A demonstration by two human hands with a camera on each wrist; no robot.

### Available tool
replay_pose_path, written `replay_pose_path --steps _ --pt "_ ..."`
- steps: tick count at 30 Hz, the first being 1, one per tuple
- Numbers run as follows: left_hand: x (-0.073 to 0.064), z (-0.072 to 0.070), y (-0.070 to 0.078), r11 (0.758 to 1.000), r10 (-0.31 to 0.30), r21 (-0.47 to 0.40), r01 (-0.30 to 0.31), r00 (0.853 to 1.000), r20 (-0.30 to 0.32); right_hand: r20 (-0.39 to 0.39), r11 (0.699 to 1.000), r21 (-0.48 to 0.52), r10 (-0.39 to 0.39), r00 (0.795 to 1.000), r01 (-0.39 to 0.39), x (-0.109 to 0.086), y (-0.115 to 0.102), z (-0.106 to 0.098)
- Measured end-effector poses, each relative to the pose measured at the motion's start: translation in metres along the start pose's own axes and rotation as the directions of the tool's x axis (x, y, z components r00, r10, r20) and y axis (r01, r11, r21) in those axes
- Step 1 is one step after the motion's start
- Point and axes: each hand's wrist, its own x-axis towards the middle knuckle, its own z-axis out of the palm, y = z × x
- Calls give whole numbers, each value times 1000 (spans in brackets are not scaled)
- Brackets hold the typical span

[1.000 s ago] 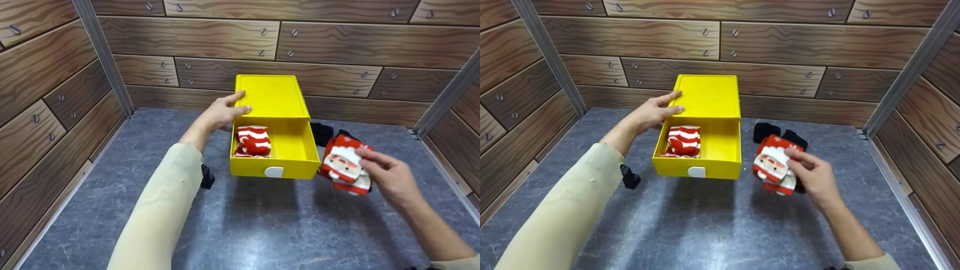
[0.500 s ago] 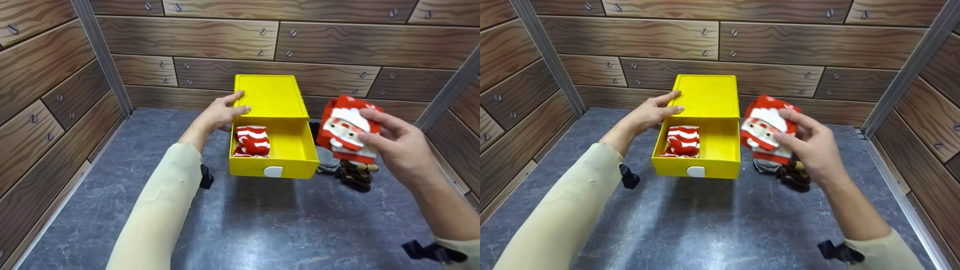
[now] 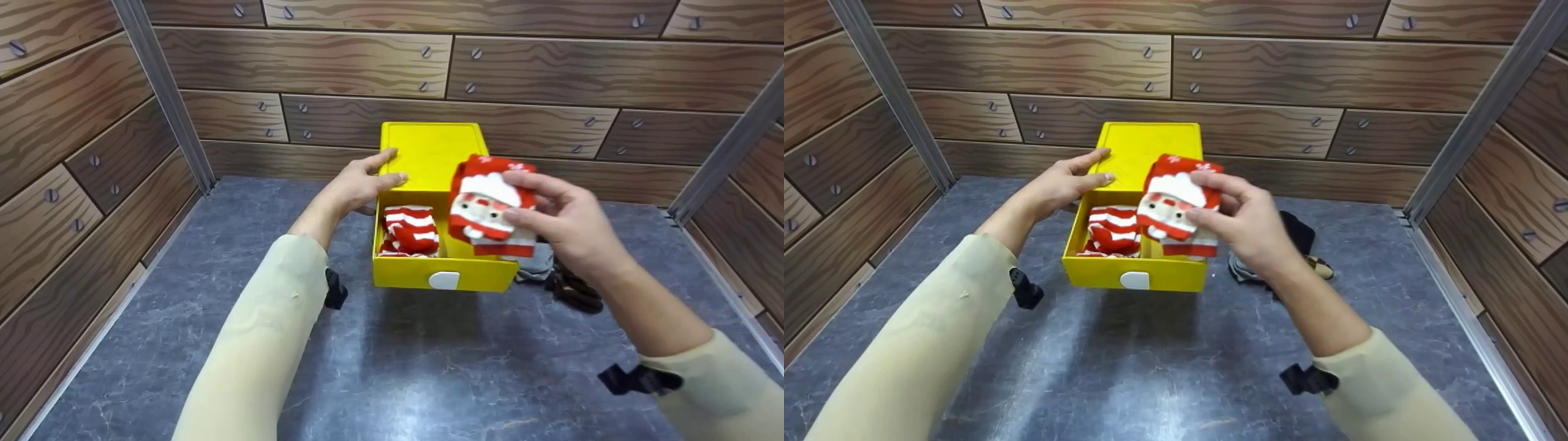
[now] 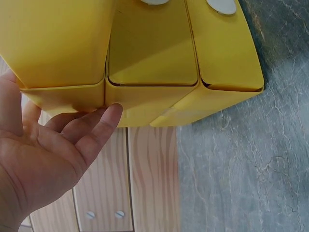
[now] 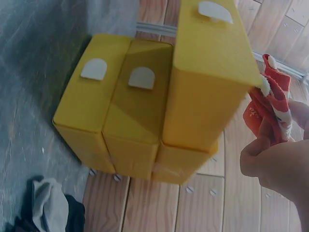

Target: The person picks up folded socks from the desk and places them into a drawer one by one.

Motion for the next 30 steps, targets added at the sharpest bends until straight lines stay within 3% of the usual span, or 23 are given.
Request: replay_pose_path --steps 4,11,15,19,25,30 --pt "0 0 1 1000 3 -4 -3 1000 4 49 999 -47 22 999 -20 5 5 11" --pt "2 1 0 1000 2 -6 -2 1000 8 115 970 -240 62 991 -33 9 8 16" --pt "2 0 0 1000 12 -10 -12 1000 9 148 951 -309 34 988 14 11 9 17" --pt "1 -1 0 1000 14 -19 -13 1000 10 179 910 -406 -13 984 86 12 10 18" --pt "1 -1 -1 1000 8 -21 -8 1000 12 193 840 -527 -29 981 129 14 14 17" --pt "2 -1 -1 1000 13 -22 -13 1000 12 204 823 -556 -4 979 119 13 15 14"
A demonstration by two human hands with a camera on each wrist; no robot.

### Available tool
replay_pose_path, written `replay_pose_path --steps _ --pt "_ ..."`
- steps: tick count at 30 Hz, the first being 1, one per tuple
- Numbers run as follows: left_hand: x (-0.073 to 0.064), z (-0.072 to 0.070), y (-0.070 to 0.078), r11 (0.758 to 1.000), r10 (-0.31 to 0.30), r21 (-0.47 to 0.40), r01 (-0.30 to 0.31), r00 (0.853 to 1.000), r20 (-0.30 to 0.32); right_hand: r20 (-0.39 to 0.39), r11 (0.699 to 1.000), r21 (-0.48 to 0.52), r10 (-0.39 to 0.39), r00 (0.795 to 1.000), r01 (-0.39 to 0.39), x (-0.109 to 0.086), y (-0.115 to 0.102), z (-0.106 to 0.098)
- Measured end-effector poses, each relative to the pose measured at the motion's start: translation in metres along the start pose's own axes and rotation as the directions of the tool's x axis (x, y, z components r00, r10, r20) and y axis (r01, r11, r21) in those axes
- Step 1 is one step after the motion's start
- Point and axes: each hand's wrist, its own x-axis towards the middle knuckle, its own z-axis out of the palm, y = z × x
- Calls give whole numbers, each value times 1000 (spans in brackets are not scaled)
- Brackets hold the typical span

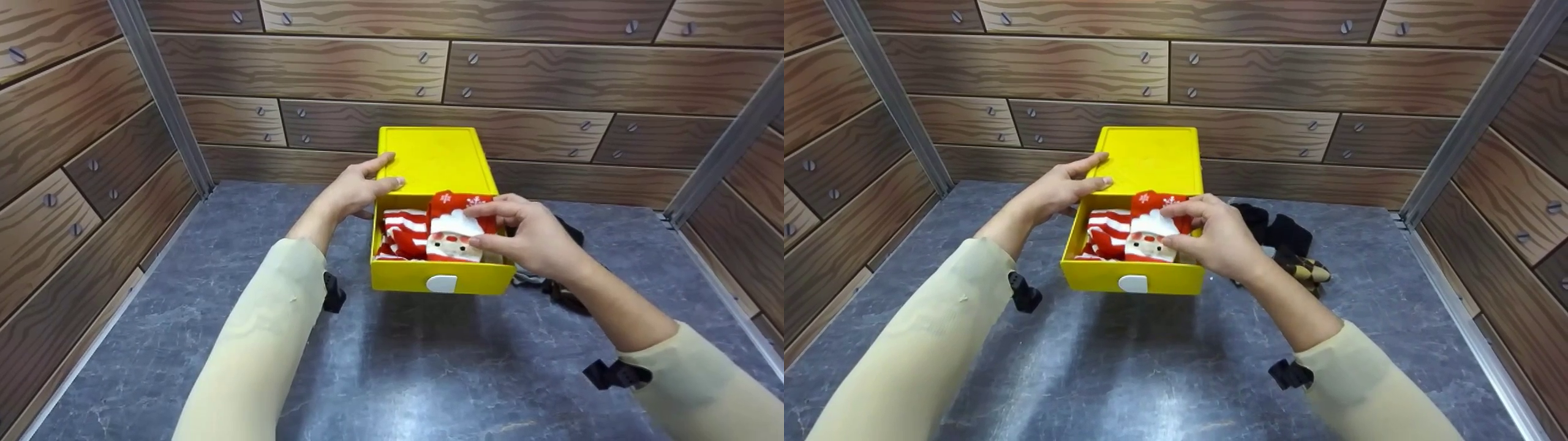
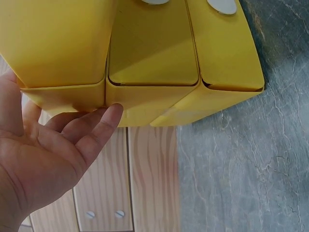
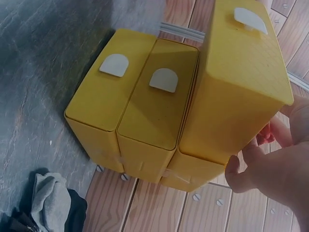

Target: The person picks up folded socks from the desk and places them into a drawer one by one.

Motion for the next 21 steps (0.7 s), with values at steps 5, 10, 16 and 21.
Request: replay_pose_path --steps 5,10,16,21 --pt "0 -1 0 1000 -2 3 2 1000 4 18 1000 -10 15 1000 -15 -2 1 -2" --pt "-1 0 1 1000 -12 11 12 1000 -6 24 998 -55 -18 1000 19 -1 0 0" --pt "0 1 0 1000 -10 -4 10 1000 -3 15 985 -151 -78 997 79 1 5 0" --pt "-1 0 1 1000 -10 0 10 1000 -5 26 970 -222 -95 995 99 4 11 -1"
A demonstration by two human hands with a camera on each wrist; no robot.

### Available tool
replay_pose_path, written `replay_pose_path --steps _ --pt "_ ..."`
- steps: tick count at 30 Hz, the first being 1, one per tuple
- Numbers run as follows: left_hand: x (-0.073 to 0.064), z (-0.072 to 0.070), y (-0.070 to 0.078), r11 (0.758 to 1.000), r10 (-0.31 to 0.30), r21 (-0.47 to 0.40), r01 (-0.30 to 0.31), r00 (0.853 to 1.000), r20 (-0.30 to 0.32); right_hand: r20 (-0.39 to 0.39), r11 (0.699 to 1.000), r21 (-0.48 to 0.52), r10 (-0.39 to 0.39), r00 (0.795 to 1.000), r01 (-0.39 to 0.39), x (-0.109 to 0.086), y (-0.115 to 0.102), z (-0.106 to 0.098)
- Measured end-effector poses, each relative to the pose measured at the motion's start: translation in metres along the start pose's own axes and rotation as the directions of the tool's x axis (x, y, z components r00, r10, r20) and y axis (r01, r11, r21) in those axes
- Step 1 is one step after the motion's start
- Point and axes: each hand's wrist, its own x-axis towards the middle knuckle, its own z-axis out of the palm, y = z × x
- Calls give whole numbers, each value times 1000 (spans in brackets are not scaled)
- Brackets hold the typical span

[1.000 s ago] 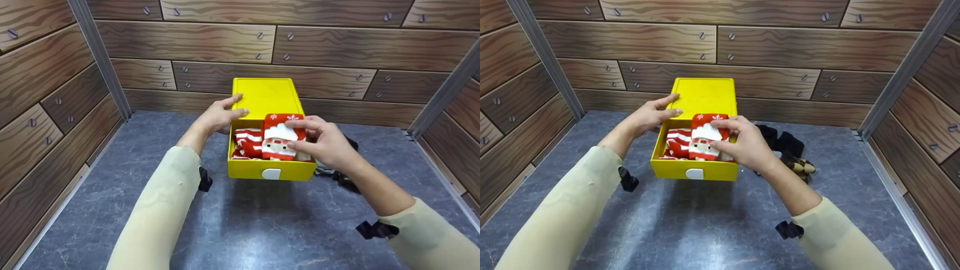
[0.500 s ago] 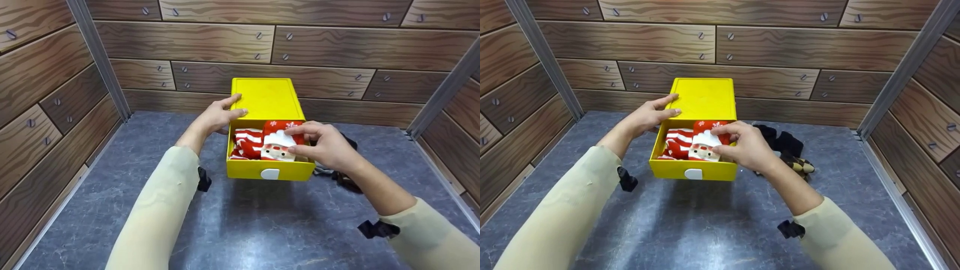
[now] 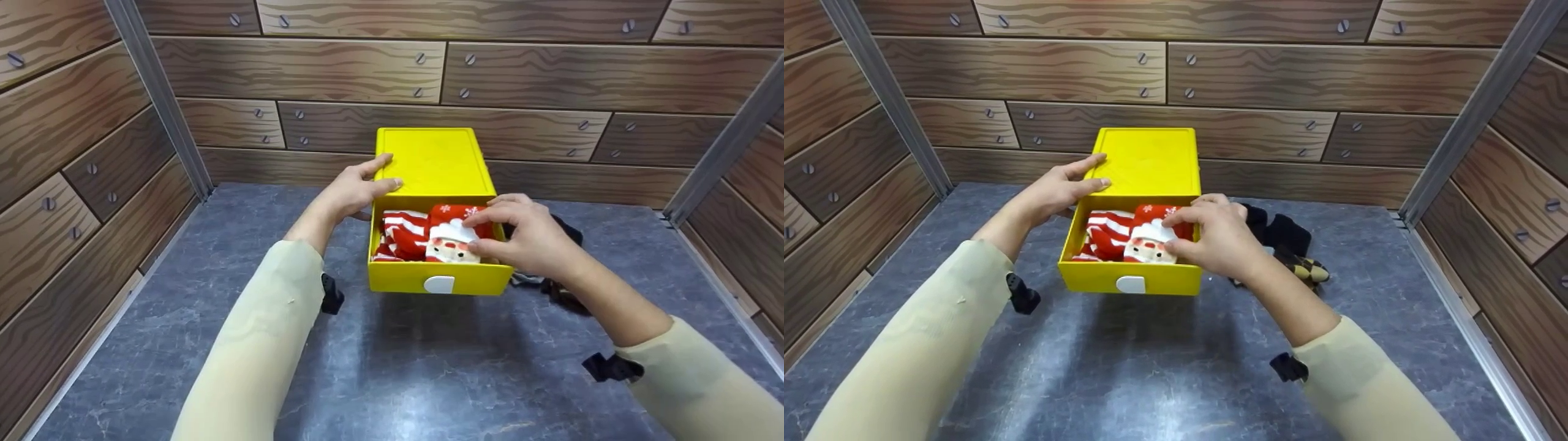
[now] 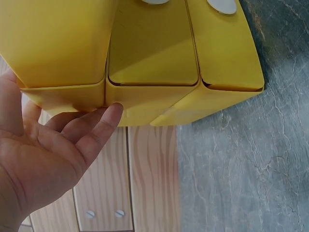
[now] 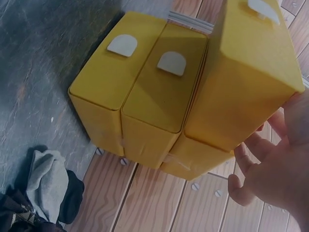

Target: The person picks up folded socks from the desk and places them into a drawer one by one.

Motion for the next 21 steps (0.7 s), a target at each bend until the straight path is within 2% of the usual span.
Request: replay_pose_path --steps 6,13,17,21 --pt "-1 0 1 1000 5 0 -5 1000 0 67 999 -46 13 998 -10 3 2 -1" --pt "-1 -1 2 1000 7 11 -7 1000 -5 101 997 -77 -7 995 15 2 2 -5" --pt "-1 -1 1 1000 8 4 -8 1000 -4 88 998 -60 -10 996 15 -1 4 -5" --pt "-1 -1 0 1000 3 -1 -3 1000 -4 25 999 -21 -44 999 44 -5 6 -5"
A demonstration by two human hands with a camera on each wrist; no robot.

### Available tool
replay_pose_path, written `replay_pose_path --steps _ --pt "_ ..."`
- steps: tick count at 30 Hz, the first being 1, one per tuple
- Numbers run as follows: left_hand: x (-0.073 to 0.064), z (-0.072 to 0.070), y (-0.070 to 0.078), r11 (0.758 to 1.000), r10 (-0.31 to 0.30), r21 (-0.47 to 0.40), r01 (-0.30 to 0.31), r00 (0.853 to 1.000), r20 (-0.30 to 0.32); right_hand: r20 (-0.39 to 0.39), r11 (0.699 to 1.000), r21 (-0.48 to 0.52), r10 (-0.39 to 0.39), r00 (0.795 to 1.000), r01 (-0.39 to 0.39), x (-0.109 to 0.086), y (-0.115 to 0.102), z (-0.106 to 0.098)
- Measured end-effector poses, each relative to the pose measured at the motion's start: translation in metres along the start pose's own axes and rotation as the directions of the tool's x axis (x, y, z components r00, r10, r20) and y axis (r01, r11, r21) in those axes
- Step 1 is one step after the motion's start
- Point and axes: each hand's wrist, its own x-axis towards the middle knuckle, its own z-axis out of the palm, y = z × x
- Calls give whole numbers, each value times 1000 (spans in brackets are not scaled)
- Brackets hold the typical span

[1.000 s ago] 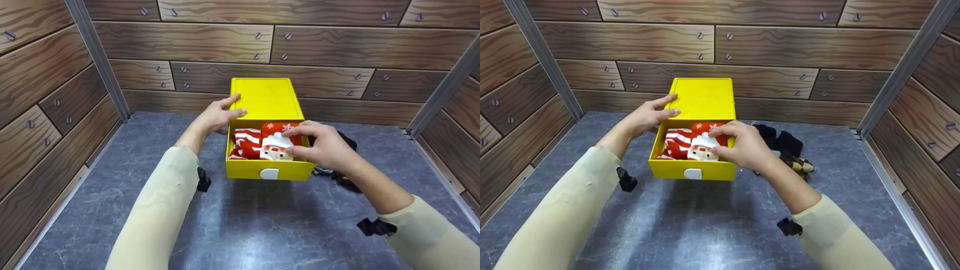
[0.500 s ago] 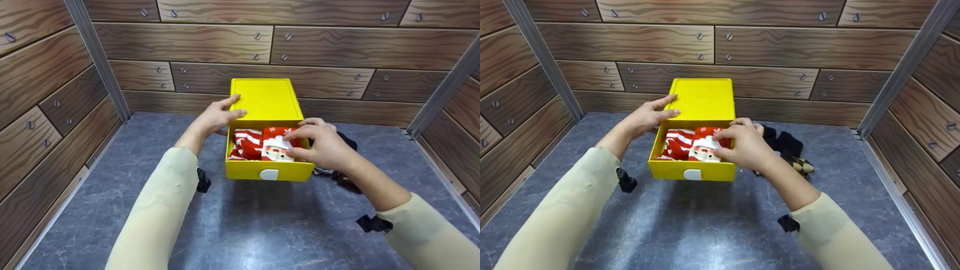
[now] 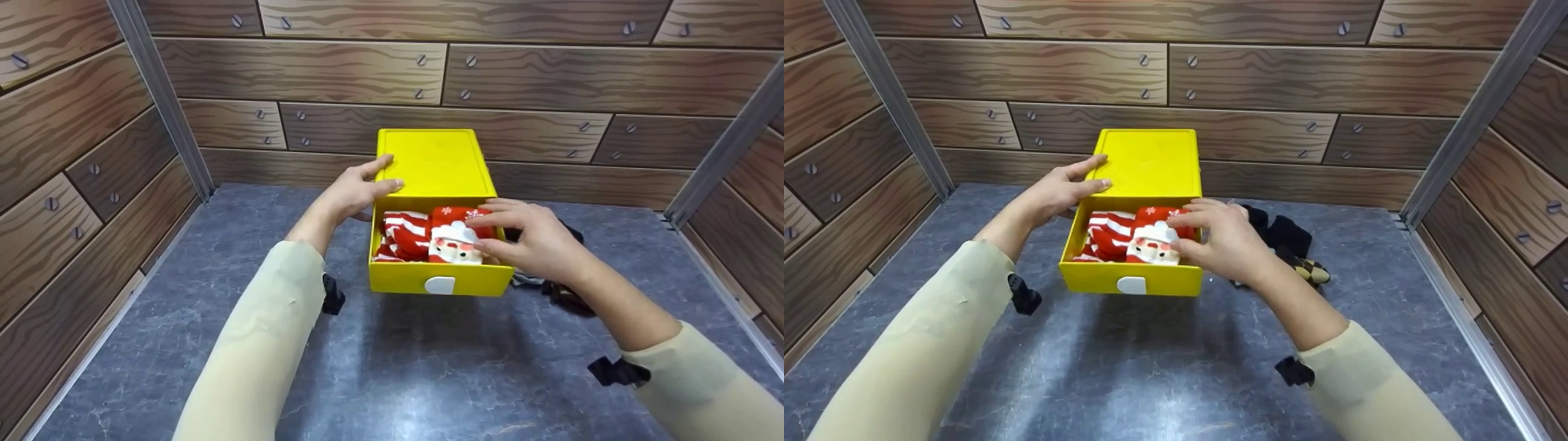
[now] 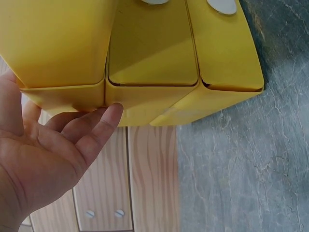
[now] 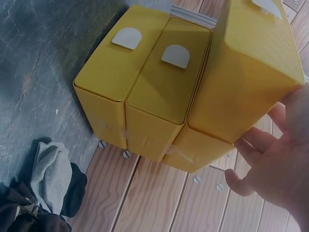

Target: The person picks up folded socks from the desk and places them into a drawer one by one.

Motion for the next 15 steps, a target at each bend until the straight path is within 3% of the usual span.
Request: replay_pose_path --steps 7,11,15 --pt "1 0 0 1000 -5 6 5 1000 3 -189 997 52 -52 981 63 -13 -2 -1" --pt "1 0 0 1000 -3 12 3 1000 5 -311 989 85 -90 946 122 -27 -11 -5" --pt "1 -1 0 1000 2 16 -2 1000 9 -401 962 173 -126 907 210 -42 -24 -7"
